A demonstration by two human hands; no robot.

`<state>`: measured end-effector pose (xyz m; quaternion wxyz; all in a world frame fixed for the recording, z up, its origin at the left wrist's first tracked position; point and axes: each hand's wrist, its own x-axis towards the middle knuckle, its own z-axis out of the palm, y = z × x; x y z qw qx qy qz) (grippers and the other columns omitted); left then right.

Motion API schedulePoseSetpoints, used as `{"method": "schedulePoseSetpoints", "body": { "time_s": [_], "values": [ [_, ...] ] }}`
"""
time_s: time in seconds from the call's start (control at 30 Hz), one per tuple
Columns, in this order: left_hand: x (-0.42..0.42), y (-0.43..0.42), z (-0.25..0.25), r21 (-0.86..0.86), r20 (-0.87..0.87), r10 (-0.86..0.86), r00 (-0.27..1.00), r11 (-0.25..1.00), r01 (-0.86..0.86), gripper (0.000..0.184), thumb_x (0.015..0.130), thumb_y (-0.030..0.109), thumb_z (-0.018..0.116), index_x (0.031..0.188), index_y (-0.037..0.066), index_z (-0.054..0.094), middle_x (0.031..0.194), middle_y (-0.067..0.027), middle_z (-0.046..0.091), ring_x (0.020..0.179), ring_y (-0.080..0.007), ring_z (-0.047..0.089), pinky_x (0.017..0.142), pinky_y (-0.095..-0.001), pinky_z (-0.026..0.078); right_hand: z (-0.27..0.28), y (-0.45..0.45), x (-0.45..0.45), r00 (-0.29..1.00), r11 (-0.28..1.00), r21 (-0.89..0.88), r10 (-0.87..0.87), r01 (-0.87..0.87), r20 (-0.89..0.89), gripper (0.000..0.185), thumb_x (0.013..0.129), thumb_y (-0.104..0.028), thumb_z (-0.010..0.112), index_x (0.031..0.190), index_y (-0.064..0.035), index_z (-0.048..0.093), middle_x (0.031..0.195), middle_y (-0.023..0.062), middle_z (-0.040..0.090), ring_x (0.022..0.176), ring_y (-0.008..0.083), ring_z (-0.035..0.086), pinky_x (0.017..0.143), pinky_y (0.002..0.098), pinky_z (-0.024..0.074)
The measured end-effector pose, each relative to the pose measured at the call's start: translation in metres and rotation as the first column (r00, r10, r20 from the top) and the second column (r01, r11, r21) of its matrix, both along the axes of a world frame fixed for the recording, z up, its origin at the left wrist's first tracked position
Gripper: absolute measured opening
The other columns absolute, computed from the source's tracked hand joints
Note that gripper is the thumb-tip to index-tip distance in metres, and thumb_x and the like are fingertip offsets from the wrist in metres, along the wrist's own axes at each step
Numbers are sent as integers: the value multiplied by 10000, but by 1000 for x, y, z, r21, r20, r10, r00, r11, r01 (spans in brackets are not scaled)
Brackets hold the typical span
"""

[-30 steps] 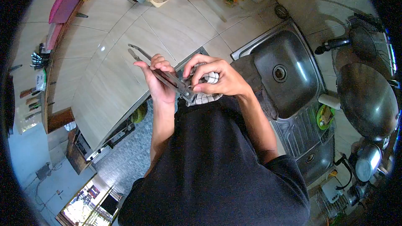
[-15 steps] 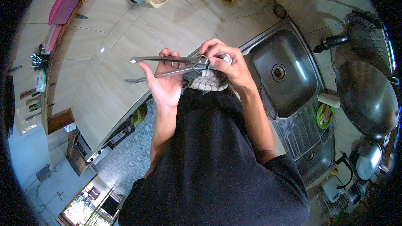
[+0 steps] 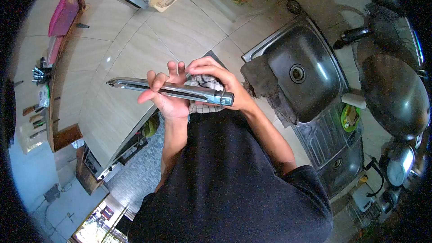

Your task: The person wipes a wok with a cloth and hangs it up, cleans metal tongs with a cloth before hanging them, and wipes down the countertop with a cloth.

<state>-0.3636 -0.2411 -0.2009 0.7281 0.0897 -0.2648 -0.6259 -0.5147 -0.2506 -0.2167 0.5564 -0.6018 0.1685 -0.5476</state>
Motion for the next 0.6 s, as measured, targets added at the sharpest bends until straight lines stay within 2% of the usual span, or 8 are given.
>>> {"method": "schedulePoseSetpoints", "body": {
  "time_s": [0.17,0.27,0.33,0.4,0.43,0.53,0.57,0.6],
  "values": [
    [-19,0,-14,-67,125,-9,992,998,18,367,750,528,602,778,173,515,1130,81,658,1260,-267,463,1054,-443,413,2,6,6,998,999,-2,-41,42,46,482,702,-140,822,1143,-65,644,1198,144,566,1140,284,529,990,419,418],
    [-27,-1,-15,11,213,-35,976,999,34,378,812,531,577,801,170,467,1252,18,593,1241,-253,467,1051,-440,407,0,9,8,983,988,75,-140,132,120,387,803,-241,739,1123,-47,642,1203,150,596,1119,279,553,982,428,418],
    [-36,-4,-11,98,210,-119,970,990,100,415,792,579,576,856,181,480,1324,-21,517,1234,-244,462,1045,-430,410,1,6,-1,967,967,-9,-254,254,14,383,812,-269,728,1102,-36,640,1192,129,624,1116,262,565,997,419,394],
    [-51,-5,1,233,248,-177,952,965,119,694,611,590,786,1076,146,523,1341,-122,445,1206,-213,469,1035,-398,398,11,7,-13,941,937,109,-337,333,16,326,833,-225,704,1072,-15,632,1152,120,648,1113,252,581,992,382,397],
    [-53,-6,3,238,290,-248,924,954,181,737,633,555,808,1141,101,526,1302,-107,480,1199,-188,471,1029,-365,388,26,9,-22,929,915,219,-363,340,74,297,841,-181,685,1067,0,620,1130,129,651,1079,239,600,959,367,439],
    [-54,-7,7,362,576,-471,668,880,308,637,740,369,812,1187,17,527,1179,-65,568,1113,-145,526,978,-290,391,49,0,-63,854,836,176,-513,520,-87,332,848,-196,670,1082,29,603,1012,127,684,958,223,645,880,348,492],
    [-47,-10,7,387,750,-501,432,862,327,450,794,257,779,1114,6,585,1049,-58,640,982,-142,598,880,-267,451,56,-2,-80,786,796,71,-572,601,-236,289,844,-196,670,1040,13,633,988,115,693,936,214,649,854,340,493],
    [-43,-9,11,311,842,-425,333,886,343,356,807,218,763,1047,6,607,976,-61,658,915,-140,615,829,-263,471,59,-5,-93,719,765,-48,-623,642,-306,229,830,-176,674,991,-13,663,952,113,693,891,235,652,823,344,492]
  ]
}}
